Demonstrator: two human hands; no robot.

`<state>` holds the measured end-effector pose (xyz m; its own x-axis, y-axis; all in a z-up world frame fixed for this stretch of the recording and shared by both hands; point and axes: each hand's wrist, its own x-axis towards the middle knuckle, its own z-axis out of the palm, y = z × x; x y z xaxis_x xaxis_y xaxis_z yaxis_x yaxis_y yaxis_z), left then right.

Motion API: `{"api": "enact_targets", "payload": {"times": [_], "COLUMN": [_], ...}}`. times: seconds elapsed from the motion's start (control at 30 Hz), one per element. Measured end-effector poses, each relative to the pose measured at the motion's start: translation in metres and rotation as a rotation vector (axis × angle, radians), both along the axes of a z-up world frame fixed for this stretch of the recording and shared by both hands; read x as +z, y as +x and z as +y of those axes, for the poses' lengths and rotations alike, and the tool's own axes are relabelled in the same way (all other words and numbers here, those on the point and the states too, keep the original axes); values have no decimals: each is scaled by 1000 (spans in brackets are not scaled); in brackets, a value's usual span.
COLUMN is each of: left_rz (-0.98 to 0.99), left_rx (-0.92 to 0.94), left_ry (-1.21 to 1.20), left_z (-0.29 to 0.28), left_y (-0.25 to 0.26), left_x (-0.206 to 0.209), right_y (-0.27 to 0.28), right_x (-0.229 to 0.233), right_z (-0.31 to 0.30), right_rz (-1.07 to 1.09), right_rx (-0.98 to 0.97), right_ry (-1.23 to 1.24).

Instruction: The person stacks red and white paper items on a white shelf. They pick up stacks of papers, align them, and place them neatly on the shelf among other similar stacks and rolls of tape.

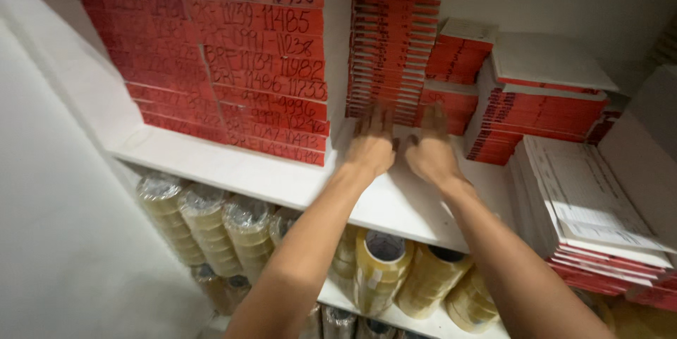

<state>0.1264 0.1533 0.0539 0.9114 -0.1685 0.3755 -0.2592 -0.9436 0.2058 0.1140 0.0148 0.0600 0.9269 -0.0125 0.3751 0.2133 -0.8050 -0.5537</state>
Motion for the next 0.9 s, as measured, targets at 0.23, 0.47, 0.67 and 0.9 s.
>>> {"api": "enact_targets", "payload": {"times": [0.23,0.47,0.67,0.9], "left_rz": [-168,-179,-77,-306], "left_rx": [178,98,86,20], "left_ry": [110,63,94,115], "left_z": [2,19,23,14], "left_y": [80,114,116,128], "left_x": [-44,-51,-51,-52], "right_y": [63,128,123,123], "right_x": [-10,-37,-34,-41], "right_z": [10,7,15,19], "right_rz": [-122,-241,-237,-243], "right_rx": [-10,-25,-57,-91], "right_ry": [-596,-813,-842,-818]}}
